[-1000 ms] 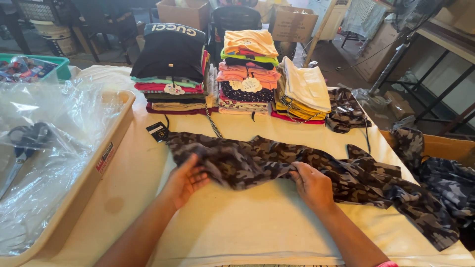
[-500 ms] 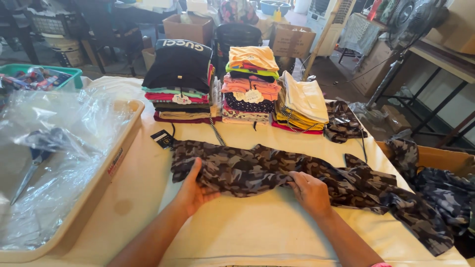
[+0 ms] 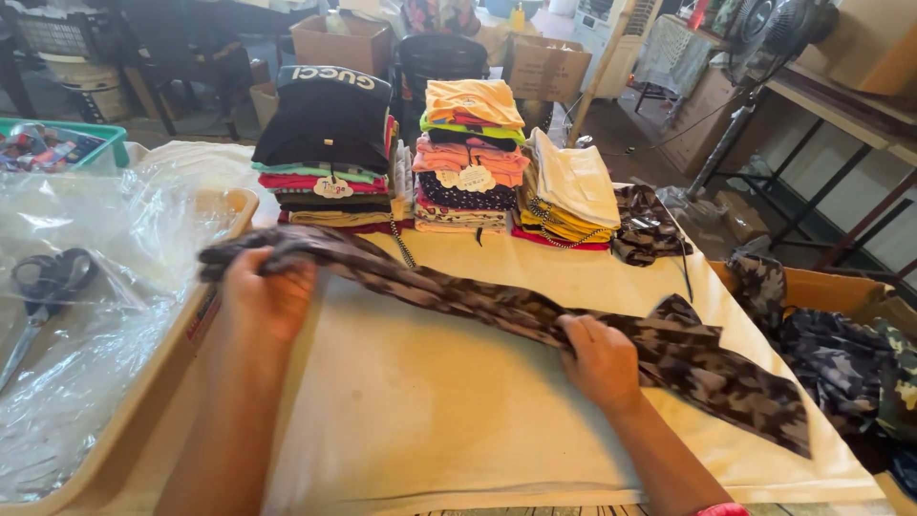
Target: The person folds a camouflage-patterned garment on a table, smoothing it out and folding it into a compact rectangle. They then place the folded item into a cardboard box and briefly handle a stack of colorful folded clothes before returning to the box to retrieve another garment.
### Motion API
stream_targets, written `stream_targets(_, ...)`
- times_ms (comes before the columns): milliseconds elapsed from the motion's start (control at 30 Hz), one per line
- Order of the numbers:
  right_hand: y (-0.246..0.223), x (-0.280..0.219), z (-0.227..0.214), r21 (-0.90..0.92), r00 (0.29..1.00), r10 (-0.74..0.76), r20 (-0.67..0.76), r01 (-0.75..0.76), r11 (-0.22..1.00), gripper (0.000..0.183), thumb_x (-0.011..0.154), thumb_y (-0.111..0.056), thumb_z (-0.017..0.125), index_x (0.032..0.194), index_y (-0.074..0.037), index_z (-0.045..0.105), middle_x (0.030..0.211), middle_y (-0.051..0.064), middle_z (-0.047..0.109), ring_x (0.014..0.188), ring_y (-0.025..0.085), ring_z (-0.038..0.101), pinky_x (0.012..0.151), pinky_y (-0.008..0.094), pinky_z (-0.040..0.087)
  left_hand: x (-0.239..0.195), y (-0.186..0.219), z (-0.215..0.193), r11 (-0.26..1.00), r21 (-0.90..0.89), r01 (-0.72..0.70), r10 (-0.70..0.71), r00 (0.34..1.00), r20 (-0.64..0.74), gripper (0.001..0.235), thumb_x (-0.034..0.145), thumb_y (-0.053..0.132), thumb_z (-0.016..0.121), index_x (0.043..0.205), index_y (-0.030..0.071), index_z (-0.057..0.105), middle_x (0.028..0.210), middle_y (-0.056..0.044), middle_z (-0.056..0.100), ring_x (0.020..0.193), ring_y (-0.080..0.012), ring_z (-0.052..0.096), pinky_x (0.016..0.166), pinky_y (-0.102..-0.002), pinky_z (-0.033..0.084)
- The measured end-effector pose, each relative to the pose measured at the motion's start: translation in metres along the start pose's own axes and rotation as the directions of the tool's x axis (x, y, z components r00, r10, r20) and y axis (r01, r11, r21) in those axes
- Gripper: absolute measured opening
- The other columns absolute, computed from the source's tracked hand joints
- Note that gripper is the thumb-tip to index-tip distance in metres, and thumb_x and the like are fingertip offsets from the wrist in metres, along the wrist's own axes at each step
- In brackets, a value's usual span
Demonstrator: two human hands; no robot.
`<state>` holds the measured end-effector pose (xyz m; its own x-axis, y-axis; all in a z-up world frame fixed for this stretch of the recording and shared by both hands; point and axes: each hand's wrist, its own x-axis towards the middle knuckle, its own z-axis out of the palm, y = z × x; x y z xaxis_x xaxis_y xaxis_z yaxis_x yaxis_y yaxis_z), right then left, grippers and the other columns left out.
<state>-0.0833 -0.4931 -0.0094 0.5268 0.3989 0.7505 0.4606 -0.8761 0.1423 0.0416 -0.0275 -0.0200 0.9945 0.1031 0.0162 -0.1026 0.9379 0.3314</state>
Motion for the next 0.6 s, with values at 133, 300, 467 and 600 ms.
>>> stream_targets(133, 0.016, -0.004, -0.001, -0.039, 0.943, 0.283, 0.176, -0.281, 0.959, 0.040, 0.071, -0.014, 0.079, 0.110, -0.014, 0.067, 0.097, 0.008, 0.070, 0.083, 0.032, 0.067, 0.069, 0.043, 0.055, -0.009, 0.052, -0.001, 0.994, -0.042, -0.096, 0.100, 0.990, 0.101, 0.030, 0.095, 0.007, 0.050, 0.122, -0.003, 0.059, 0.112, -0.018, 0.070, 0.098, -0.0282, 0.072, 0.083, -0.037, 0.060)
stream_targets(300, 0.044, -0.022, 0.009, 0.159, 0.925, 0.216, 0.311, -0.275, 0.948, 0.034, 0.074, -0.008, 0.073, 0.106, -0.019, 0.070, 0.101, 0.003, 0.072, 0.091, 0.030, 0.070, 0.072, 0.042, 0.056, -0.037, 0.093, 0.005, 0.991, 0.038, -0.131, 0.124, 0.980, 0.157, 0.047, 0.086, 0.015, 0.054, 0.128, -0.005, 0.058, 0.124, -0.018, 0.070, 0.115, -0.0321, 0.070, 0.102, -0.044, 0.059)
stream_targets(467, 0.018, -0.025, -0.003, 0.069, 0.873, 0.066, 0.483, -0.113, 0.991, 0.044, 0.062, -0.005, 0.072, 0.105, -0.014, 0.069, 0.096, 0.006, 0.068, 0.096, 0.029, 0.066, 0.081, 0.044, 0.052, -0.067, 0.090, 0.003, 0.966, 0.062, -0.250, 0.247, 0.968, 0.046, 0.060, 0.080, 0.018, 0.057, 0.137, 0.000, 0.063, 0.134, -0.018, 0.070, 0.124, -0.0353, 0.068, 0.113, -0.048, 0.053)
stream_targets(600, 0.046, -0.033, -0.004, -0.242, 0.894, 0.199, 0.401, -0.106, 0.964, 0.032, 0.072, -0.008, 0.070, 0.104, -0.015, 0.070, 0.095, 0.003, 0.068, 0.096, 0.024, 0.064, 0.079, 0.042, 0.049, -0.016, 0.125, -0.093, 0.980, 0.084, -0.182, 0.177, 0.982, 0.065, 0.061, 0.091, 0.027, 0.061, 0.148, 0.003, 0.063, 0.145, -0.017, 0.070, 0.134, -0.0356, 0.066, 0.119, -0.054, 0.051)
